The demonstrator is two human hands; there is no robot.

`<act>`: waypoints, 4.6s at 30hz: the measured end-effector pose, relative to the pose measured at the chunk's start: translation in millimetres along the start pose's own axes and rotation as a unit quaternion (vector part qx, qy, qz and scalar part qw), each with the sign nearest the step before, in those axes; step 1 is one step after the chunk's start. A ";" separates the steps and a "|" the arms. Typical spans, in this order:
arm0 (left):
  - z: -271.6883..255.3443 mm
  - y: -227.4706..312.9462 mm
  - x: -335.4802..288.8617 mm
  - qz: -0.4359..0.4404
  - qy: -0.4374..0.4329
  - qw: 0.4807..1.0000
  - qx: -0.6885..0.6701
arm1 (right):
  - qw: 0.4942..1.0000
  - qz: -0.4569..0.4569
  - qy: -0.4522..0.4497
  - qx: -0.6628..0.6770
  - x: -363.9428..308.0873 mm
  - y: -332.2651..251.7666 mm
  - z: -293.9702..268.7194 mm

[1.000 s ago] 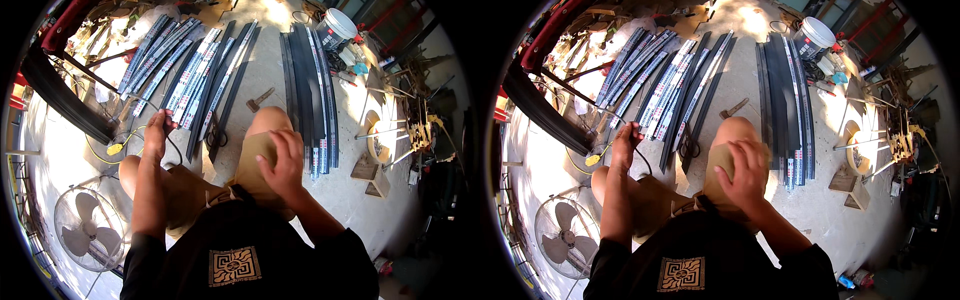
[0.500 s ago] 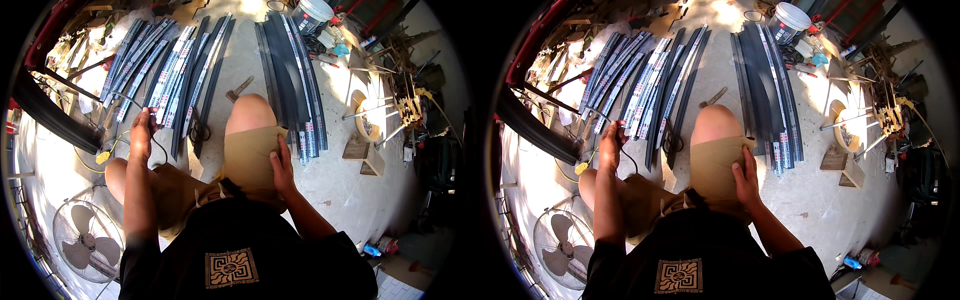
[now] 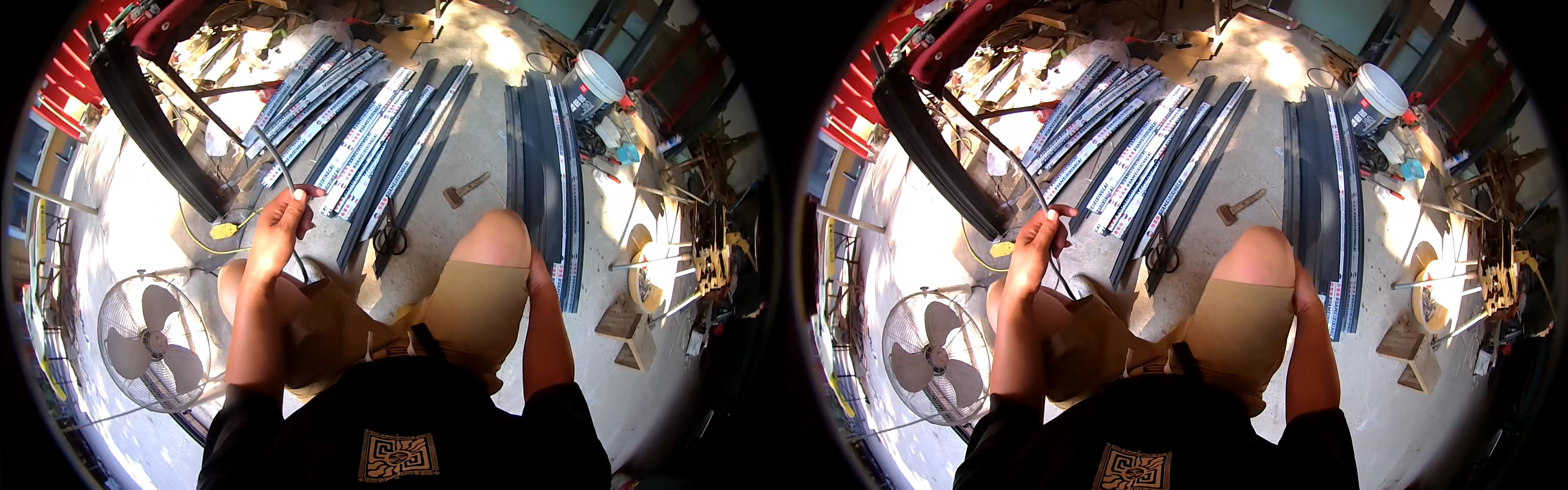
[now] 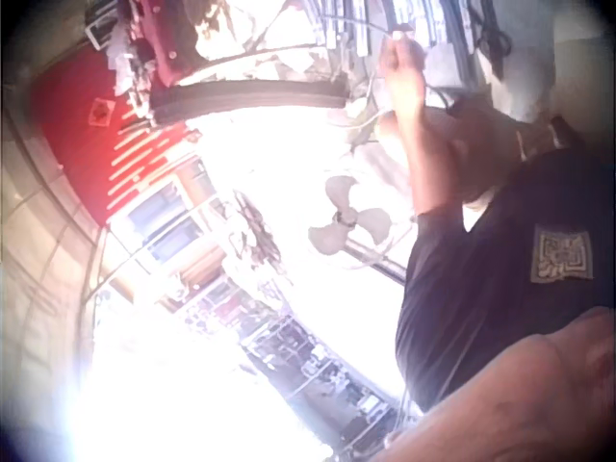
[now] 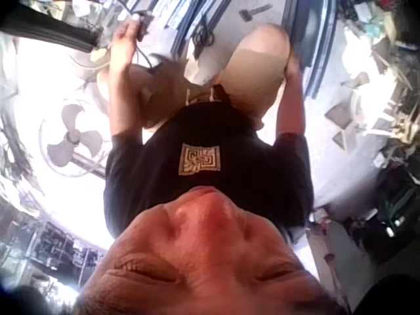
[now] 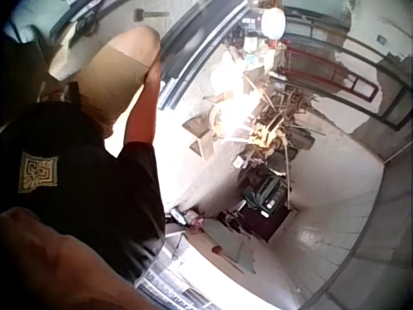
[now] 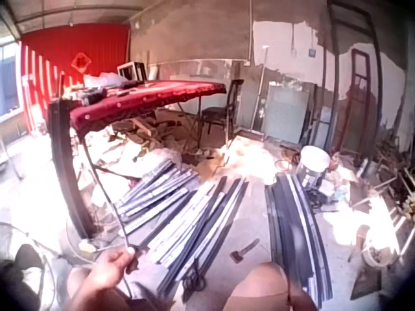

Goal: The person holds and cuts multiple long metal strips using a pair of shears, moving individual strips aside and picking up new ones while seated.

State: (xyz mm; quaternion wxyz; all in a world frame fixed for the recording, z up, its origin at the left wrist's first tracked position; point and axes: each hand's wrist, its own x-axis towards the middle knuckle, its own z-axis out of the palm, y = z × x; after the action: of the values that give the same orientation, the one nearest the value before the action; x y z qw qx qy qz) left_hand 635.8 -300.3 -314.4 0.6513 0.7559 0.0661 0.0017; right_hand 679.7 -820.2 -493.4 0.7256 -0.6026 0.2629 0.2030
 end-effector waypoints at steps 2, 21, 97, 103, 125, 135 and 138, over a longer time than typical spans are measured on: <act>-21.2 -9.8 -9.5 -0.018 0.031 0.999 0.016 | 0.992 -0.035 -0.034 -0.117 31.5 20.9 -5.2; -45.2 -41.2 -19.6 -0.070 0.161 0.983 0.051 | 0.966 -0.050 -0.025 -0.251 15.9 -11.5 43.9; -38.2 -81.1 -16.6 -0.114 0.107 0.956 0.247 | 0.963 -0.075 -0.016 -0.260 29.2 -1.6 8.8; -39.1 -70.7 -21.6 -0.135 0.097 0.947 0.276 | 0.958 -0.070 -0.029 -0.275 34.5 -2.2 13.2; -59.1 -92.5 -29.3 -0.139 0.107 0.938 0.300 | 0.949 -0.096 -0.088 -0.288 64.0 1.7 31.7; -132.0 14.5 -73.0 -0.046 0.279 0.930 0.236 | 0.935 -0.105 -0.104 -0.321 66.6 -5.5 26.6; -163.7 5.4 -75.1 -0.064 0.275 0.940 0.194 | 0.925 -0.114 -0.119 -0.342 70.0 -13.5 31.5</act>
State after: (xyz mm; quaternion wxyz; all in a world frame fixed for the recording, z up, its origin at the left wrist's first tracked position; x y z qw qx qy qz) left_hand 547.3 -147.6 -278.0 0.4476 0.8317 0.2899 0.1547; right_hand 746.8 -793.4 -522.6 0.5197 -0.8115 0.0190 0.2664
